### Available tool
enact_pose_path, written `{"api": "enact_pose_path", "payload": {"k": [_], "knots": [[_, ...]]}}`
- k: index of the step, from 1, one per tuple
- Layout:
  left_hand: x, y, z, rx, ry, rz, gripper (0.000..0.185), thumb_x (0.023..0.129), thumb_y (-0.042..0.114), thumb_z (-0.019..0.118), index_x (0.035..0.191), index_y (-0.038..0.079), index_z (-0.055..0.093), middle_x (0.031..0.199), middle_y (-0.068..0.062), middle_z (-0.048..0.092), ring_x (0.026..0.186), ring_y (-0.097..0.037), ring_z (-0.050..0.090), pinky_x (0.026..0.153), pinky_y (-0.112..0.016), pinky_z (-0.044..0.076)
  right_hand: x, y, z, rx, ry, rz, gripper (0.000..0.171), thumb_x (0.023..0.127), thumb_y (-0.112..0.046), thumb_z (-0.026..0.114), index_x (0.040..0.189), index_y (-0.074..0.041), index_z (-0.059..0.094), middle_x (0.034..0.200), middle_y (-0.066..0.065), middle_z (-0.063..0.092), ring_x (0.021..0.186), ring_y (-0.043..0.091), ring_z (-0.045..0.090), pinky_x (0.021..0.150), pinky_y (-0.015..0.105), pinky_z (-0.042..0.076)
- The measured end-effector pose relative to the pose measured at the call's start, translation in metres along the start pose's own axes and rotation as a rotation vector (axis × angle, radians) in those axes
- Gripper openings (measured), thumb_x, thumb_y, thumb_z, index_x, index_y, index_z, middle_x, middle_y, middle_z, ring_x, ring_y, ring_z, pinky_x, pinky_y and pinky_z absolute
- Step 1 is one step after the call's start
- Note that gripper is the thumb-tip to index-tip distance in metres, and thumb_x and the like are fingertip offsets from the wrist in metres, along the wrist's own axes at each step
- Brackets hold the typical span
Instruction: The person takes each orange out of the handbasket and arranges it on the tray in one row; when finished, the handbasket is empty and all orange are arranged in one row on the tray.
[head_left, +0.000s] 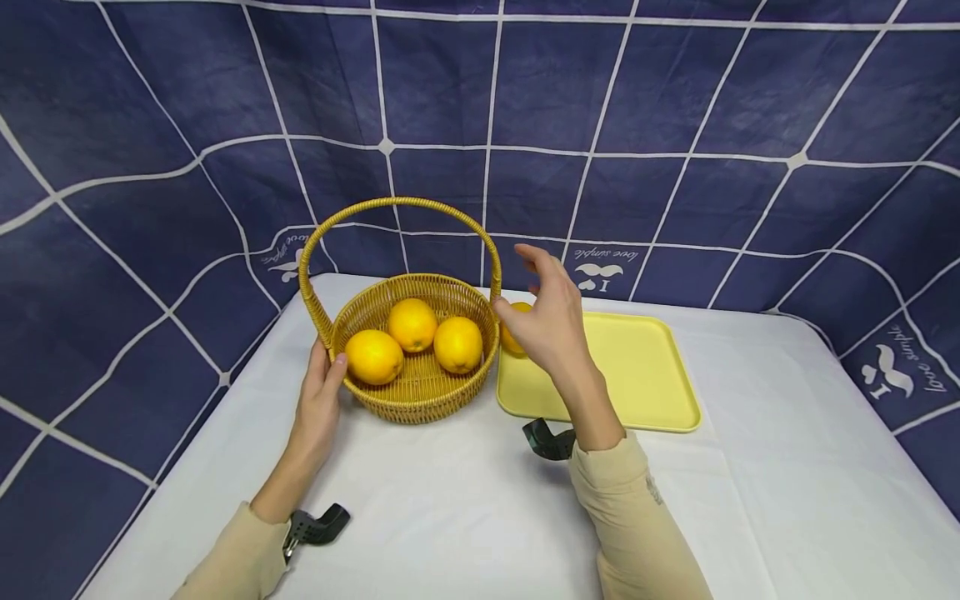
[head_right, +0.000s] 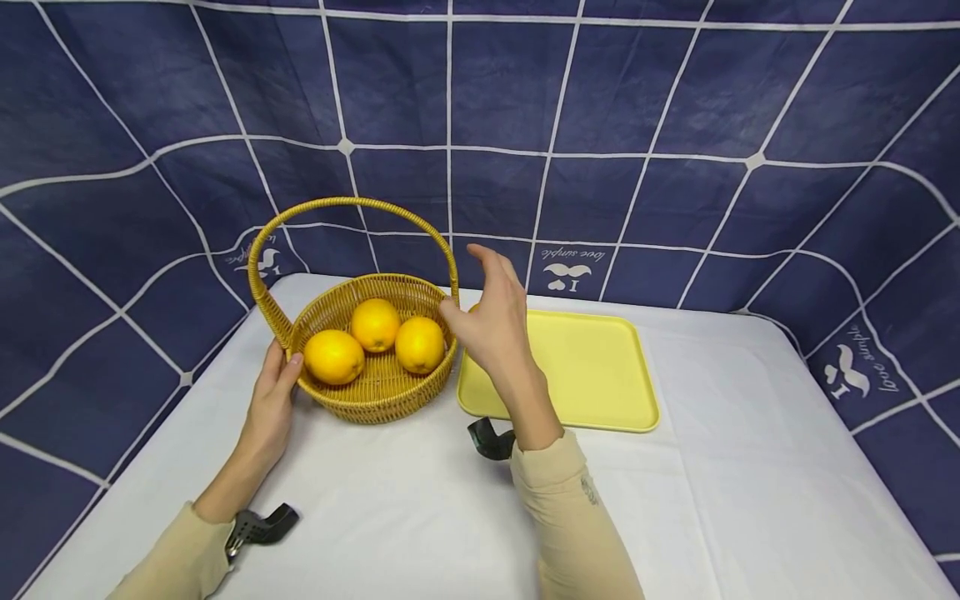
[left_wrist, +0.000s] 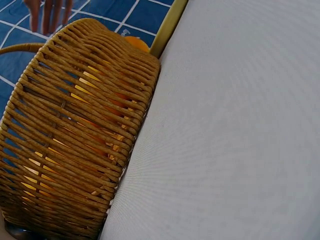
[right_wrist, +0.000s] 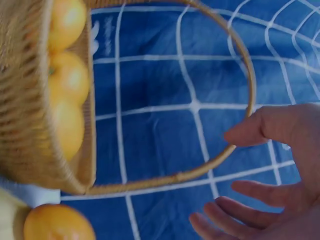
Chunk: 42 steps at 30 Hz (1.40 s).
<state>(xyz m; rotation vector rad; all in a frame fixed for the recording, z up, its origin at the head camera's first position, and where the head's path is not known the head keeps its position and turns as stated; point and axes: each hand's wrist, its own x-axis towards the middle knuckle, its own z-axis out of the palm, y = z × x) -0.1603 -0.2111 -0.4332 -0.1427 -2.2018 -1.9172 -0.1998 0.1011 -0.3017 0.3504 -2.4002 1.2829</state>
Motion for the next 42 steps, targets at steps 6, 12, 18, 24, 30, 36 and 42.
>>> {"api": "enact_pose_path", "payload": {"k": [6, 12, 18, 24, 30, 36, 42], "knots": [[-0.001, 0.0, 0.001, 0.01, 0.007, -0.006, 0.061, 0.116, 0.029, 0.037, 0.171, 0.025, 0.01, 0.177, 0.001, 0.013, 0.163, -0.017, 0.009, 0.134, -0.041, 0.007, -0.007, -0.012, 0.008, 0.053, -0.003, -0.066, 0.065, 0.084, -0.009, 0.076, 0.146, -0.01, 0.057, 0.138, 0.011, 0.061, 0.13, 0.025, 0.061, 0.106, 0.04, 0.057], [0.0, 0.0, 0.001, 0.025, 0.011, 0.003, 0.061, 0.116, 0.029, 0.038, 0.171, 0.025, 0.012, 0.177, -0.001, 0.016, 0.163, -0.018, 0.012, 0.134, -0.044, 0.009, -0.009, -0.008, 0.023, 0.065, -0.049, -0.07, 0.064, 0.085, -0.007, 0.076, 0.146, -0.006, 0.056, 0.134, 0.013, 0.06, 0.126, 0.03, 0.061, 0.103, 0.038, 0.059], [0.0, -0.001, 0.0, 0.029, 0.007, -0.002, 0.062, 0.116, 0.03, 0.038, 0.171, 0.025, 0.011, 0.177, -0.001, 0.015, 0.163, -0.019, 0.012, 0.134, -0.044, 0.008, -0.013, 0.0, 0.047, -0.016, -0.116, -0.049, 0.066, 0.086, -0.01, 0.075, 0.148, -0.007, 0.055, 0.138, 0.011, 0.06, 0.124, 0.027, 0.058, 0.108, 0.041, 0.054], [0.001, -0.002, 0.0, -0.007, 0.005, 0.011, 0.061, 0.116, 0.028, 0.038, 0.171, 0.024, 0.013, 0.177, -0.001, 0.015, 0.163, -0.018, 0.01, 0.134, -0.044, 0.006, -0.02, 0.005, 0.075, -0.163, -0.225, -0.1, 0.068, 0.089, -0.016, 0.075, 0.151, -0.005, 0.051, 0.153, 0.013, 0.053, 0.14, 0.031, 0.052, 0.118, 0.048, 0.045], [0.002, 0.0, 0.0, 0.0, 0.005, 0.015, 0.062, 0.116, 0.026, 0.039, 0.171, 0.025, 0.011, 0.177, 0.0, 0.014, 0.163, -0.017, 0.009, 0.134, -0.044, 0.006, -0.022, 0.011, 0.09, -0.253, -0.288, -0.057, 0.074, 0.089, -0.02, 0.078, 0.154, -0.003, 0.048, 0.161, 0.017, 0.045, 0.144, 0.036, 0.051, 0.119, 0.053, 0.044], [0.002, 0.0, 0.0, 0.0, 0.005, -0.003, 0.062, 0.116, 0.026, 0.039, 0.171, 0.025, 0.011, 0.177, 0.0, 0.014, 0.163, -0.016, 0.01, 0.134, -0.041, 0.007, -0.022, 0.015, 0.098, -0.404, -0.355, -0.03, 0.074, 0.093, -0.028, 0.078, 0.154, -0.001, 0.049, 0.161, 0.022, 0.046, 0.146, 0.04, 0.048, 0.12, 0.052, 0.043], [0.002, 0.0, 0.0, 0.021, 0.01, -0.006, 0.061, 0.116, 0.029, 0.039, 0.171, 0.027, 0.011, 0.177, 0.001, 0.015, 0.163, -0.015, 0.01, 0.134, -0.038, 0.009, -0.023, 0.015, 0.1, -0.503, -0.381, -0.026, 0.077, 0.09, -0.036, 0.083, 0.152, -0.003, 0.052, 0.15, 0.02, 0.057, 0.137, 0.037, 0.052, 0.115, 0.047, 0.048]]}}
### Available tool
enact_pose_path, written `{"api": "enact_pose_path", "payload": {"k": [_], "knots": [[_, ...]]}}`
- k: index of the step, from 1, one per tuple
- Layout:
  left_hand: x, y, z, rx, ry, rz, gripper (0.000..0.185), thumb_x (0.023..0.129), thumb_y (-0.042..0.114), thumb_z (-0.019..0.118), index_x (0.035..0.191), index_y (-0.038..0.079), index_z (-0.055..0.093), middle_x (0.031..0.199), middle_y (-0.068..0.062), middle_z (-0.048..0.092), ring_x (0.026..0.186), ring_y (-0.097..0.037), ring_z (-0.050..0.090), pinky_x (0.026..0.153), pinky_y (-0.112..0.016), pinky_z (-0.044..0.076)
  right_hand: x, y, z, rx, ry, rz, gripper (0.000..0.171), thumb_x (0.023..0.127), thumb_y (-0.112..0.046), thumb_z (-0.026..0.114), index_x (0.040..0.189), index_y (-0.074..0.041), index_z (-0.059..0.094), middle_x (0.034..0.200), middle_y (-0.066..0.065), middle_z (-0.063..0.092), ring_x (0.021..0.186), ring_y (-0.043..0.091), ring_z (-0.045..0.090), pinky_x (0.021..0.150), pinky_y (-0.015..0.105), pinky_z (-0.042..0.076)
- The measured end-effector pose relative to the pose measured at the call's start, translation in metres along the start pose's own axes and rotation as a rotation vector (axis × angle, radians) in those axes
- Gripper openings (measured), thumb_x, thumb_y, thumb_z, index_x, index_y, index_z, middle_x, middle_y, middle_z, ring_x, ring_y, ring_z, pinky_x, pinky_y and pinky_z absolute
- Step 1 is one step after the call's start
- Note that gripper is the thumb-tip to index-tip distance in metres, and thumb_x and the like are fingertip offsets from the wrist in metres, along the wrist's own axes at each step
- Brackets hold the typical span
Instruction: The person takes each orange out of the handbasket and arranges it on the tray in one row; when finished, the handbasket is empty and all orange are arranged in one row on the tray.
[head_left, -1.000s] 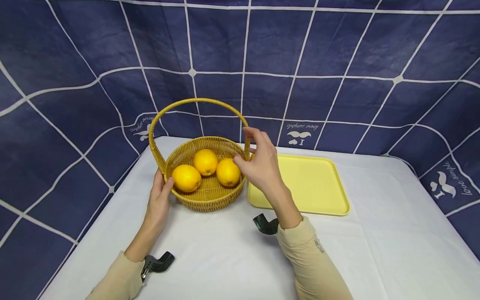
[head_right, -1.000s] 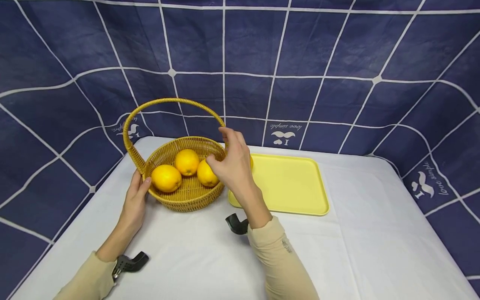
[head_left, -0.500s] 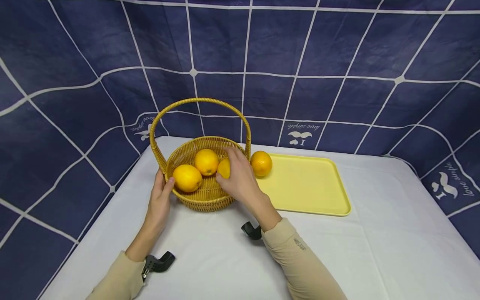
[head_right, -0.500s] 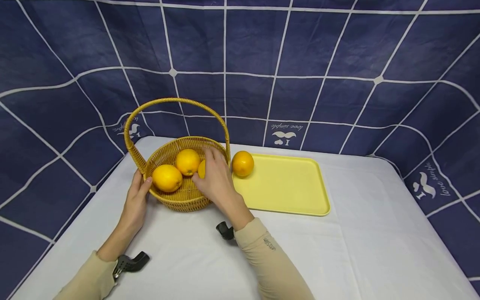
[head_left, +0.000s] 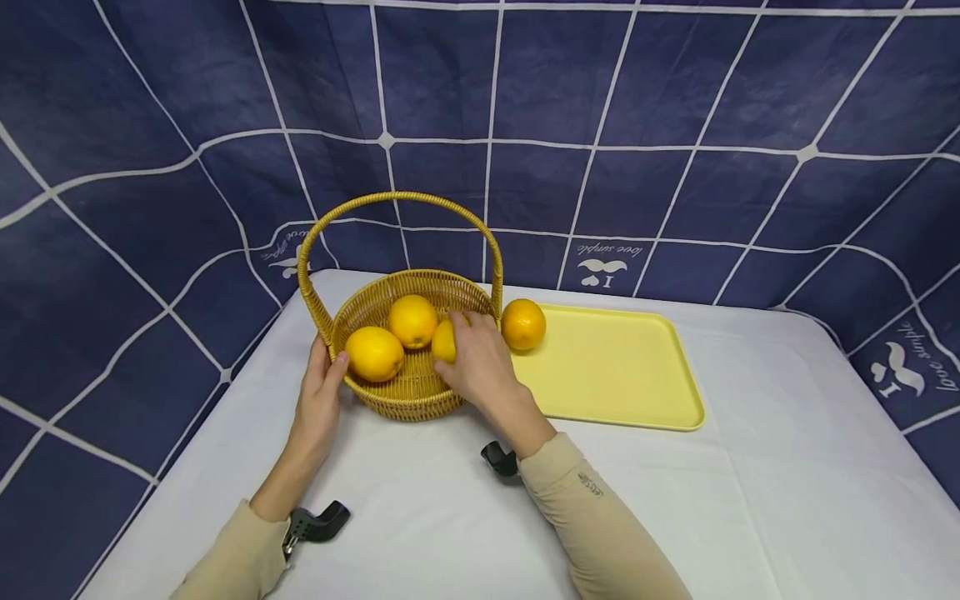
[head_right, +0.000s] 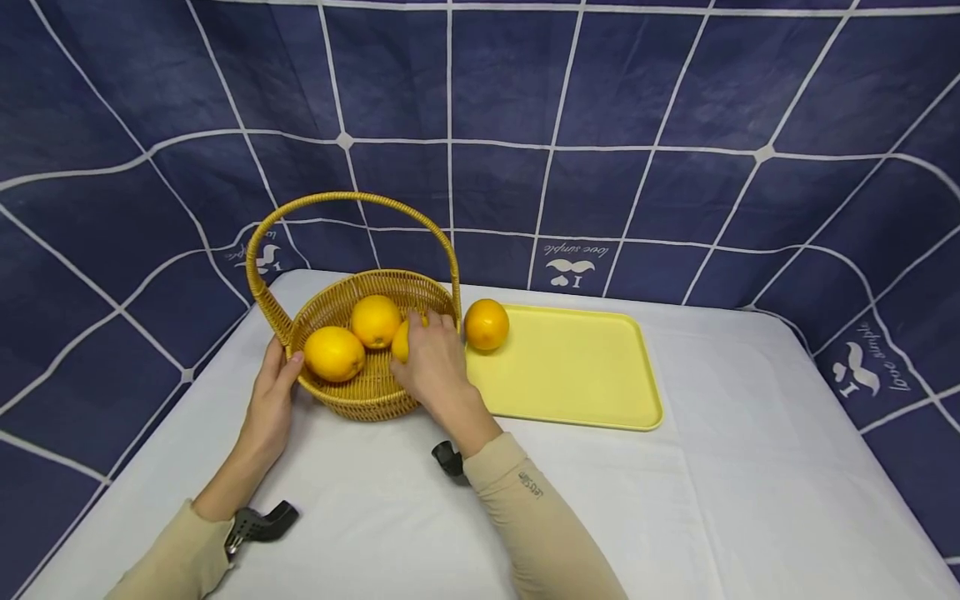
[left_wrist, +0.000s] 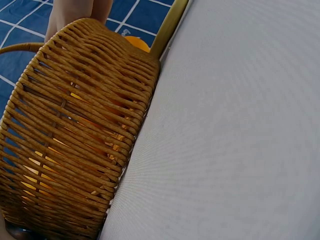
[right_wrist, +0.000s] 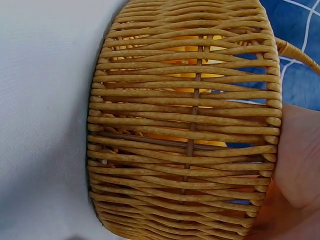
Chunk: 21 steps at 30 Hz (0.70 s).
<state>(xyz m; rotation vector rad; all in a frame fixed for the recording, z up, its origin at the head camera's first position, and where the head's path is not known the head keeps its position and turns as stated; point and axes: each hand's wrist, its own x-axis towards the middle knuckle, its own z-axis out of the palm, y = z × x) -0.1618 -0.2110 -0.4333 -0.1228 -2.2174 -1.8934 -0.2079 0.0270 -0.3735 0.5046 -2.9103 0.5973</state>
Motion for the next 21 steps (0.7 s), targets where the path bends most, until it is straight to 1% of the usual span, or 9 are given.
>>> {"api": "enact_pose_path", "payload": {"k": [2, 6, 9, 13, 17, 19, 21], "knots": [[0.0003, 0.0, -0.0001, 0.006, 0.0, 0.004, 0.061, 0.116, 0.029, 0.038, 0.171, 0.027, 0.011, 0.178, 0.0, 0.014, 0.163, -0.016, 0.01, 0.134, -0.035, 0.01, -0.0001, -0.0003, -0.0008, -0.008, -0.006, 0.006, 0.08, 0.088, -0.039, 0.084, 0.152, -0.003, 0.052, 0.147, 0.019, 0.06, 0.133, 0.036, 0.055, 0.113, 0.046, 0.05], [-0.0003, 0.0002, -0.0002, 0.001, -0.001, 0.008, 0.061, 0.116, 0.029, 0.038, 0.171, 0.026, 0.011, 0.178, 0.0, 0.014, 0.163, -0.017, 0.01, 0.133, -0.03, 0.011, 0.0001, -0.0008, -0.0009, -0.009, -0.027, 0.007, 0.086, 0.087, -0.043, 0.086, 0.154, -0.003, 0.049, 0.144, 0.019, 0.061, 0.13, 0.035, 0.058, 0.109, 0.047, 0.053], [-0.0008, 0.0002, -0.0001, -0.01, 0.0, 0.013, 0.061, 0.116, 0.028, 0.039, 0.171, 0.025, 0.012, 0.177, 0.0, 0.014, 0.163, -0.016, 0.01, 0.133, -0.032, 0.01, -0.0001, -0.0006, 0.0001, -0.01, -0.024, 0.001, 0.085, 0.086, -0.042, 0.086, 0.153, -0.003, 0.05, 0.141, 0.018, 0.063, 0.127, 0.035, 0.061, 0.106, 0.047, 0.055], [-0.001, 0.0003, -0.0001, -0.016, 0.003, 0.02, 0.061, 0.116, 0.027, 0.039, 0.17, 0.024, 0.013, 0.177, 0.0, 0.014, 0.163, -0.016, 0.009, 0.134, -0.037, 0.008, -0.0004, 0.0001, 0.0013, 0.0, 0.006, -0.013, 0.082, 0.083, -0.04, 0.088, 0.149, -0.004, 0.055, 0.132, 0.018, 0.067, 0.118, 0.033, 0.064, 0.099, 0.046, 0.058], [-0.0011, 0.0, 0.0001, -0.014, 0.002, 0.016, 0.061, 0.116, 0.028, 0.039, 0.171, 0.024, 0.012, 0.177, 0.0, 0.014, 0.163, -0.016, 0.008, 0.134, -0.039, 0.006, -0.0011, 0.0008, 0.0011, 0.017, 0.028, -0.028, 0.079, 0.08, -0.037, 0.089, 0.144, -0.004, 0.058, 0.123, 0.017, 0.07, 0.111, 0.033, 0.065, 0.094, 0.044, 0.059], [-0.0011, -0.0005, 0.0001, -0.014, 0.0, 0.017, 0.061, 0.116, 0.028, 0.039, 0.171, 0.024, 0.012, 0.178, 0.0, 0.014, 0.163, -0.016, 0.008, 0.134, -0.039, 0.006, -0.0015, 0.0012, 0.0008, 0.026, 0.033, -0.033, 0.078, 0.078, -0.036, 0.09, 0.142, -0.004, 0.06, 0.121, 0.017, 0.071, 0.11, 0.033, 0.065, 0.093, 0.043, 0.059], [-0.001, -0.0005, 0.0003, -0.013, -0.002, 0.02, 0.061, 0.116, 0.028, 0.039, 0.171, 0.024, 0.011, 0.178, -0.001, 0.013, 0.163, -0.017, 0.008, 0.134, -0.035, 0.007, -0.0019, 0.0016, 0.0007, 0.031, 0.039, -0.039, 0.078, 0.077, -0.035, 0.091, 0.141, -0.003, 0.06, 0.119, 0.016, 0.072, 0.11, 0.033, 0.065, 0.093, 0.043, 0.059]]}}
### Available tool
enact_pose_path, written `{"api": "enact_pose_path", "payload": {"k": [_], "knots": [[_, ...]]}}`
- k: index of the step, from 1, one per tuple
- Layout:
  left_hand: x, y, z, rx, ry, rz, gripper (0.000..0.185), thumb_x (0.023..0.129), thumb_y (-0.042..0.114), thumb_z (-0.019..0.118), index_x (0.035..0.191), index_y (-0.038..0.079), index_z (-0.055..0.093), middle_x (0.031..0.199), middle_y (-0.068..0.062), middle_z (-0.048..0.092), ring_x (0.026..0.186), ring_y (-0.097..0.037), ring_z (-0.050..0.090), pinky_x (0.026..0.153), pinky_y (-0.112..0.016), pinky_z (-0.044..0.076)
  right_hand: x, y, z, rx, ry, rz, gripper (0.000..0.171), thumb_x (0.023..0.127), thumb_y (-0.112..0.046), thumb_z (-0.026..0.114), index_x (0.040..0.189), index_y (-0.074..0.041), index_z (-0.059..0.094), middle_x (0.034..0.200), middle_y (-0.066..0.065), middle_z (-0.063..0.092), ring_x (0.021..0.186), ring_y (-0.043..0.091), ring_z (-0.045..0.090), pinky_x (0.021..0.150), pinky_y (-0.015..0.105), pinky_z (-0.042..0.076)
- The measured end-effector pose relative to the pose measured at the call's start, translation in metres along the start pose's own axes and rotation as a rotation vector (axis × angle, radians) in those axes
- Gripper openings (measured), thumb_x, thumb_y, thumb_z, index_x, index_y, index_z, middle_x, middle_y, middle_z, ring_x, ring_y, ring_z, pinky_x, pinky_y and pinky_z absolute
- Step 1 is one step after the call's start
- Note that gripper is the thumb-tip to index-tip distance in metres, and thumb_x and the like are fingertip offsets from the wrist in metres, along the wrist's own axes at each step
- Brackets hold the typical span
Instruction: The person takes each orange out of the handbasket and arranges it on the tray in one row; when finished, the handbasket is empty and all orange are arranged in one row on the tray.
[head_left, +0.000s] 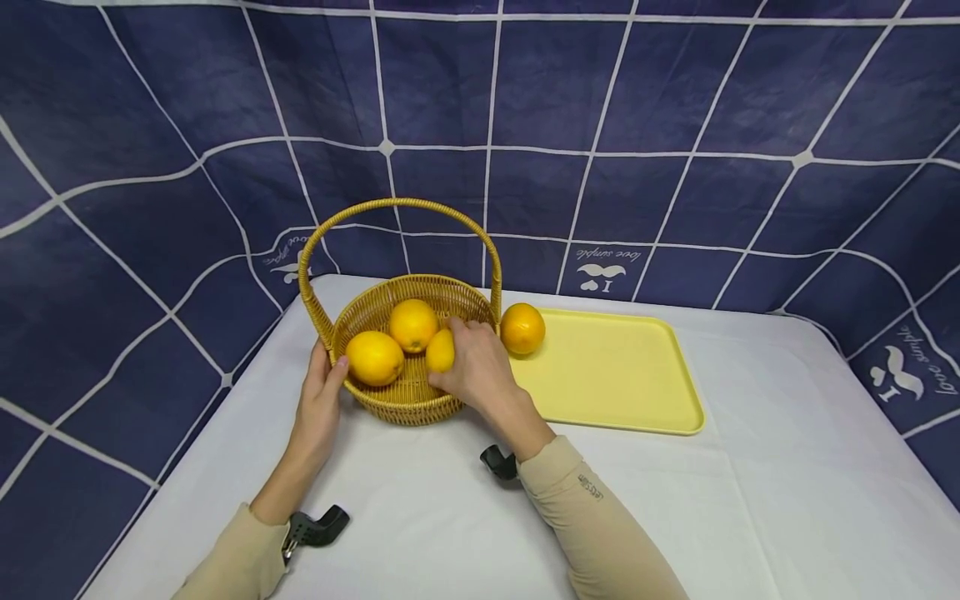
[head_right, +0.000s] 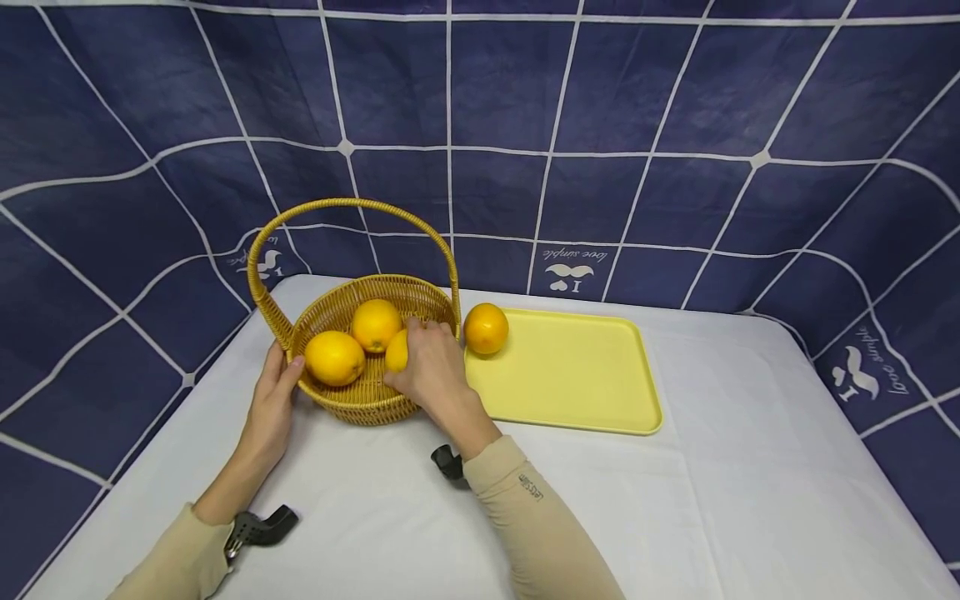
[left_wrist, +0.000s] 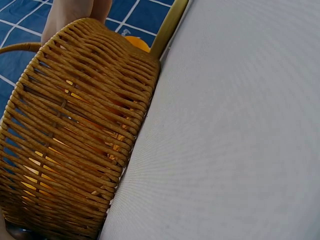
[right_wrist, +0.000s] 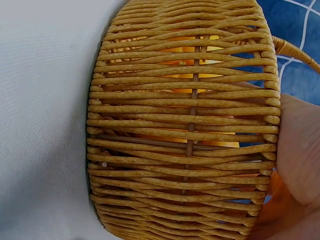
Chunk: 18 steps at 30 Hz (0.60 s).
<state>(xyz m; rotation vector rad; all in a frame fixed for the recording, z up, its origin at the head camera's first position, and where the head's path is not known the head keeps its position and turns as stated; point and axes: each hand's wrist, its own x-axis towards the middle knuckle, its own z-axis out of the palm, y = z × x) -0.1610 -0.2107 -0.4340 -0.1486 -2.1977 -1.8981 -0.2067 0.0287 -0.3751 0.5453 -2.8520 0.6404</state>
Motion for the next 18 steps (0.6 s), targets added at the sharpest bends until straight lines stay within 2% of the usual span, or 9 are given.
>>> {"api": "enact_pose_path", "payload": {"k": [5, 8, 13, 18], "knots": [[0.001, -0.001, 0.0, 0.009, 0.002, 0.01, 0.061, 0.116, 0.027, 0.038, 0.171, 0.024, 0.012, 0.178, -0.003, 0.014, 0.164, -0.018, 0.009, 0.127, -0.015, 0.015, 0.0, 0.001, 0.0, 0.01, 0.015, -0.023, 0.075, 0.076, -0.035, 0.092, 0.137, -0.003, 0.062, 0.113, 0.015, 0.073, 0.104, 0.031, 0.067, 0.09, 0.042, 0.059], [0.001, -0.002, 0.0, 0.008, 0.003, 0.015, 0.06, 0.116, 0.026, 0.038, 0.171, 0.023, 0.012, 0.177, -0.004, 0.015, 0.164, -0.019, 0.01, 0.123, -0.008, 0.018, 0.0, 0.0, -0.001, 0.031, 0.014, -0.026, 0.074, 0.075, -0.035, 0.091, 0.136, -0.003, 0.063, 0.112, 0.015, 0.073, 0.102, 0.03, 0.067, 0.089, 0.041, 0.059], [0.0, -0.003, 0.0, 0.023, 0.002, 0.016, 0.06, 0.116, 0.027, 0.037, 0.171, 0.023, 0.012, 0.177, -0.006, 0.016, 0.163, -0.021, 0.012, 0.117, -0.002, 0.02, 0.0, -0.001, -0.008, 0.084, 0.019, -0.027, 0.072, 0.076, -0.035, 0.091, 0.135, -0.004, 0.064, 0.115, 0.014, 0.074, 0.103, 0.03, 0.067, 0.09, 0.041, 0.058], [0.001, -0.002, 0.0, 0.013, -0.001, 0.013, 0.06, 0.116, 0.026, 0.037, 0.171, 0.024, 0.012, 0.178, -0.004, 0.015, 0.164, -0.019, 0.01, 0.121, -0.006, 0.018, -0.001, -0.002, -0.018, 0.144, 0.04, -0.016, 0.072, 0.076, -0.034, 0.09, 0.136, -0.006, 0.063, 0.117, 0.011, 0.074, 0.104, 0.028, 0.067, 0.09, 0.041, 0.058]]}}
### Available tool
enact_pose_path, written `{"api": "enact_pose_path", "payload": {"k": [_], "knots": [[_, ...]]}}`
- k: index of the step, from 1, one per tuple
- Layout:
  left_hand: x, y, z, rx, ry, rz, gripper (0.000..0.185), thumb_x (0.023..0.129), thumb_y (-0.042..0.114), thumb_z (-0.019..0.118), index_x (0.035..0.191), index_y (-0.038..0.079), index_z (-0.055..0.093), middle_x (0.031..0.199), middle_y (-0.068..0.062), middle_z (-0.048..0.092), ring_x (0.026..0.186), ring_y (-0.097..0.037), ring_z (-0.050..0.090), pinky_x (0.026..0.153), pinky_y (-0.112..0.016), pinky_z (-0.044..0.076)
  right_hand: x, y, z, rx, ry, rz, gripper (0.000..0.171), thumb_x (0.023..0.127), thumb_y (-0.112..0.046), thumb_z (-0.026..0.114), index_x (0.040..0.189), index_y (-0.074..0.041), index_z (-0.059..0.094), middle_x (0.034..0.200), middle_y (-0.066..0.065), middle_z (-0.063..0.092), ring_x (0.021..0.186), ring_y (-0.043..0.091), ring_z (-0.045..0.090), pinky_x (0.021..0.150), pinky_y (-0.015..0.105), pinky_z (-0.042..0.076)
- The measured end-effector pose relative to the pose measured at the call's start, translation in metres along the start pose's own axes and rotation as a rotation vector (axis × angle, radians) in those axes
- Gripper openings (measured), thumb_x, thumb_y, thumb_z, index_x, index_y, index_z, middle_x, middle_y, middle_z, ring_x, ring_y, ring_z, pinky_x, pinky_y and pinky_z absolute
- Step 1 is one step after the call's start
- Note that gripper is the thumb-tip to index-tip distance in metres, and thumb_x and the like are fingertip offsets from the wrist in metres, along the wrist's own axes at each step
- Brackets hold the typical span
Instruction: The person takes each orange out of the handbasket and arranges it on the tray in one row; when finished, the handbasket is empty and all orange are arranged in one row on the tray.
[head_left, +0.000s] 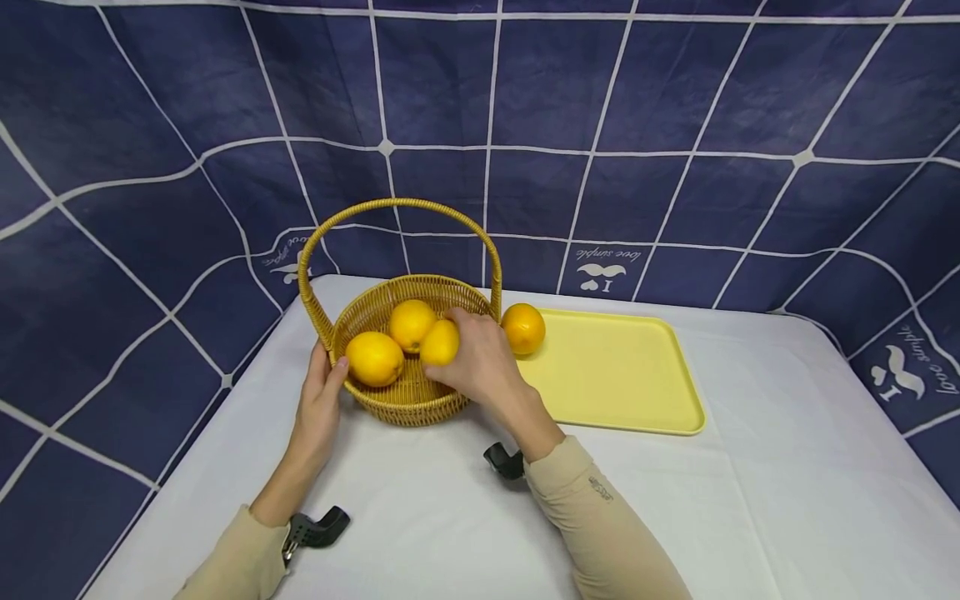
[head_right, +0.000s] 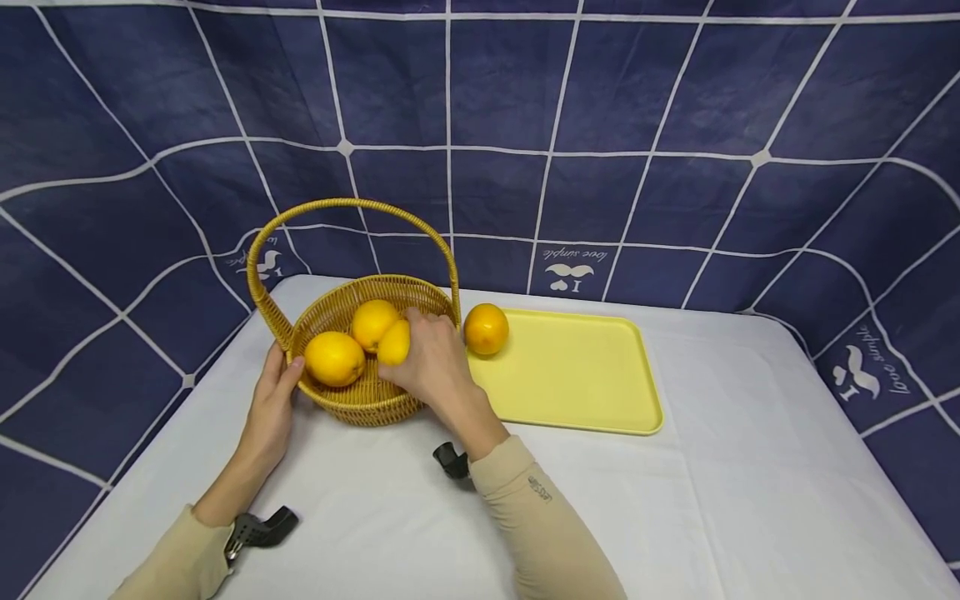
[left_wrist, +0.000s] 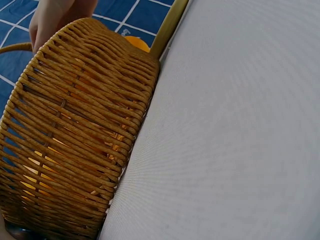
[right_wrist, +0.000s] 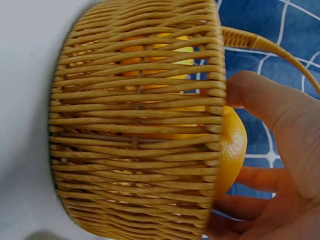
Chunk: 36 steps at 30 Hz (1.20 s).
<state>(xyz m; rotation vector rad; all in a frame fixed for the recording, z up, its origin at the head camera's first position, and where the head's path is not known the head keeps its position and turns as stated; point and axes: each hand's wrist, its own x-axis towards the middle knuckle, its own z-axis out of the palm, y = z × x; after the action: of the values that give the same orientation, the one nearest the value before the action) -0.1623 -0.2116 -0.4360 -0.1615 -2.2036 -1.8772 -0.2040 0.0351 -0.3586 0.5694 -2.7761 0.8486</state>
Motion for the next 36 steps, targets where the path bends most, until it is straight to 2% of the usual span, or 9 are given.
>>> {"api": "enact_pose_path", "payload": {"k": [7, 12, 16, 23, 25, 30, 36], "knots": [[0.0, 0.001, 0.001, 0.013, 0.003, -0.005, 0.06, 0.116, 0.028, 0.038, 0.17, 0.023, 0.013, 0.177, -0.005, 0.017, 0.163, -0.019, 0.013, 0.118, -0.003, 0.02, -0.001, -0.005, -0.015, 0.072, 0.035, 0.001, 0.075, 0.076, -0.032, 0.09, 0.141, -0.008, 0.062, 0.123, 0.008, 0.073, 0.103, 0.025, 0.066, 0.091, 0.04, 0.058], [-0.001, 0.002, 0.001, 0.0, 0.003, -0.018, 0.061, 0.116, 0.028, 0.038, 0.171, 0.022, 0.013, 0.177, -0.003, 0.017, 0.163, -0.017, 0.012, 0.122, -0.008, 0.019, -0.004, -0.009, -0.031, 0.098, 0.077, 0.0, 0.072, 0.076, -0.033, 0.089, 0.139, -0.011, 0.063, 0.122, 0.005, 0.073, 0.099, 0.025, 0.066, 0.088, 0.042, 0.056], [-0.002, 0.003, 0.001, 0.003, 0.004, -0.027, 0.061, 0.116, 0.029, 0.039, 0.171, 0.022, 0.013, 0.177, -0.001, 0.018, 0.162, -0.016, 0.013, 0.123, -0.009, 0.019, -0.007, -0.013, -0.045, 0.124, 0.109, 0.015, 0.07, 0.078, -0.036, 0.088, 0.139, -0.013, 0.063, 0.123, 0.004, 0.072, 0.103, 0.026, 0.065, 0.088, 0.043, 0.056], [0.0, 0.004, 0.002, 0.005, 0.008, -0.037, 0.061, 0.116, 0.027, 0.039, 0.171, 0.022, 0.012, 0.177, -0.002, 0.016, 0.163, -0.018, 0.012, 0.134, -0.035, 0.01, -0.012, -0.013, -0.066, 0.196, 0.172, 0.039, 0.072, 0.078, -0.038, 0.088, 0.142, -0.017, 0.062, 0.128, 0.004, 0.07, 0.111, 0.029, 0.06, 0.089, 0.045, 0.056], [0.0, 0.004, 0.002, 0.0, 0.01, -0.037, 0.061, 0.116, 0.027, 0.039, 0.171, 0.022, 0.012, 0.177, -0.002, 0.016, 0.163, -0.018, 0.012, 0.133, -0.03, 0.011, -0.012, -0.011, -0.071, 0.235, 0.197, 0.023, 0.073, 0.078, -0.037, 0.088, 0.142, -0.016, 0.062, 0.129, 0.004, 0.071, 0.11, 0.027, 0.062, 0.088, 0.042, 0.059], [-0.001, 0.003, 0.002, 0.004, 0.016, -0.033, 0.06, 0.116, 0.027, 0.038, 0.17, 0.018, 0.014, 0.176, -0.004, 0.019, 0.163, -0.019, 0.014, 0.12, -0.005, 0.019, -0.012, -0.003, -0.081, 0.311, 0.247, -0.005, 0.07, 0.079, -0.034, 0.089, 0.141, -0.014, 0.063, 0.128, 0.002, 0.072, 0.105, 0.02, 0.067, 0.082, 0.035, 0.063], [-0.001, 0.003, 0.002, 0.004, 0.013, -0.028, 0.061, 0.116, 0.027, 0.038, 0.17, 0.018, 0.014, 0.176, -0.003, 0.019, 0.163, -0.018, 0.013, 0.118, -0.003, 0.02, -0.013, 0.007, -0.093, 0.337, 0.279, 0.019, 0.07, 0.079, -0.035, 0.09, 0.141, -0.017, 0.063, 0.128, 0.001, 0.073, 0.109, 0.021, 0.069, 0.092, 0.04, 0.061]]}}
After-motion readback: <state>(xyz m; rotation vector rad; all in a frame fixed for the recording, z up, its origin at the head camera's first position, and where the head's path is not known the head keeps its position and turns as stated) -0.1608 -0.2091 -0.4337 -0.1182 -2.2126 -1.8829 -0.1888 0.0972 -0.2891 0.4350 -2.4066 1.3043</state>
